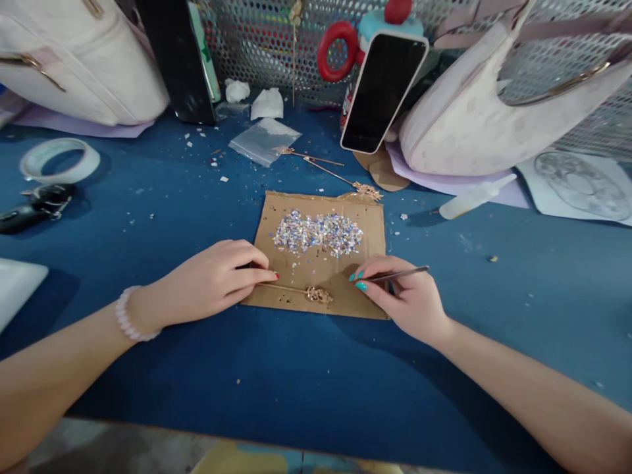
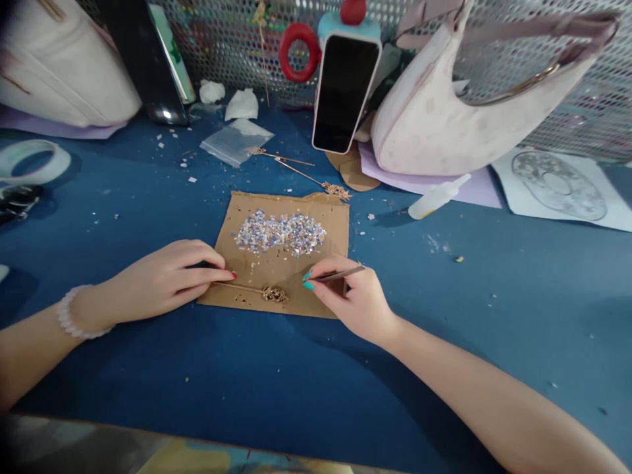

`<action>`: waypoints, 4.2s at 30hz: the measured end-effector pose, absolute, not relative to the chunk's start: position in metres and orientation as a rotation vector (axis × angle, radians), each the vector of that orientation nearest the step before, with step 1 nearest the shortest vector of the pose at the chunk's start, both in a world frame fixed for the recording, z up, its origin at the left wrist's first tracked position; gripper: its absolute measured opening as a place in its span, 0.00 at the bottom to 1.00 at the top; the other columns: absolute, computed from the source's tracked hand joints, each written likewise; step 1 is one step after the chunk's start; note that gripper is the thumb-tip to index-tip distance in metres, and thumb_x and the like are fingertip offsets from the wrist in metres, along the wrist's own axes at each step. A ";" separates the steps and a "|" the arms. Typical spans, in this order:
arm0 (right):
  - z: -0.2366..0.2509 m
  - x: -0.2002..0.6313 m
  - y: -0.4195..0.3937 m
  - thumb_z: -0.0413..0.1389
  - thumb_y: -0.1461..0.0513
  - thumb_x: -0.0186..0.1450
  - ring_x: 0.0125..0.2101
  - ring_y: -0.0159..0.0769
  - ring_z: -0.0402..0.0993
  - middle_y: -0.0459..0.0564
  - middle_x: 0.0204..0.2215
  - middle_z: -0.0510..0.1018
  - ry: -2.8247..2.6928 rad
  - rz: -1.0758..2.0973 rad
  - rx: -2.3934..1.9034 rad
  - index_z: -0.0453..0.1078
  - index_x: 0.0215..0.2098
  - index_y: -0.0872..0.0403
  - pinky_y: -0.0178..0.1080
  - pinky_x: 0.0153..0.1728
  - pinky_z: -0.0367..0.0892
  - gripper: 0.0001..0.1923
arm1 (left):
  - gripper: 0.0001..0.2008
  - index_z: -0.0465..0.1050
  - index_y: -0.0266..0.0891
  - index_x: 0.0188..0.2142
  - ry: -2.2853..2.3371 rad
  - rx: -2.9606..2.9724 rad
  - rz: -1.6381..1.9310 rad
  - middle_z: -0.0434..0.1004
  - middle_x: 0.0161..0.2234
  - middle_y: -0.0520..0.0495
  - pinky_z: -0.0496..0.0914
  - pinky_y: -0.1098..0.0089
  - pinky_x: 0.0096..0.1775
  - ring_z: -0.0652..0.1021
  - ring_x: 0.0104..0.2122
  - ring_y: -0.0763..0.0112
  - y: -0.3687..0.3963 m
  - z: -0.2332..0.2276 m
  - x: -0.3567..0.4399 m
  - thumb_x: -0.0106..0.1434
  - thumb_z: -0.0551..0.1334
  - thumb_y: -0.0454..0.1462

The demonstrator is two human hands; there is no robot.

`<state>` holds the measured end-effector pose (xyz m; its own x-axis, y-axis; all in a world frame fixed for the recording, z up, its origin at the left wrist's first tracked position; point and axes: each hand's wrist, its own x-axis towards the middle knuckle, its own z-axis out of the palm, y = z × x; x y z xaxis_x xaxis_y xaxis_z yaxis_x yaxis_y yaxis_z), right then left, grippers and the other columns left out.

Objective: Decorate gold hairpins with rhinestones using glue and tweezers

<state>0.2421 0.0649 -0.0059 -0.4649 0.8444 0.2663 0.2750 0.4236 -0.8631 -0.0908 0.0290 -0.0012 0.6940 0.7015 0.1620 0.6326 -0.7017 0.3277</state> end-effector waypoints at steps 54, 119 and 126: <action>-0.013 0.238 0.066 0.58 0.61 0.63 0.27 0.32 0.78 0.48 0.29 0.82 -2.039 1.067 -0.922 0.73 0.33 0.53 0.33 0.26 0.72 0.04 | 0.36 0.52 0.52 0.71 1.055 2.847 0.089 0.46 0.74 0.44 0.25 0.40 0.66 0.47 0.71 0.47 0.056 -0.013 -0.084 0.71 0.35 0.61; -0.009 0.240 0.063 0.58 0.66 0.63 0.25 0.27 0.74 0.47 0.27 0.79 -2.035 1.005 -0.840 0.74 0.32 0.54 0.29 0.25 0.69 0.03 | 0.30 0.53 0.48 0.70 1.181 2.917 0.045 0.44 0.74 0.44 0.27 0.40 0.66 0.52 0.70 0.46 0.072 -0.001 -0.057 0.74 0.44 0.54; -0.008 0.240 0.063 0.59 0.66 0.63 0.25 0.26 0.74 0.46 0.27 0.79 -2.040 1.016 -0.838 0.74 0.31 0.53 0.28 0.27 0.69 0.03 | 0.29 0.57 0.50 0.69 1.110 2.940 0.059 0.47 0.73 0.42 0.31 0.36 0.65 0.53 0.70 0.46 0.069 0.001 -0.044 0.74 0.46 0.54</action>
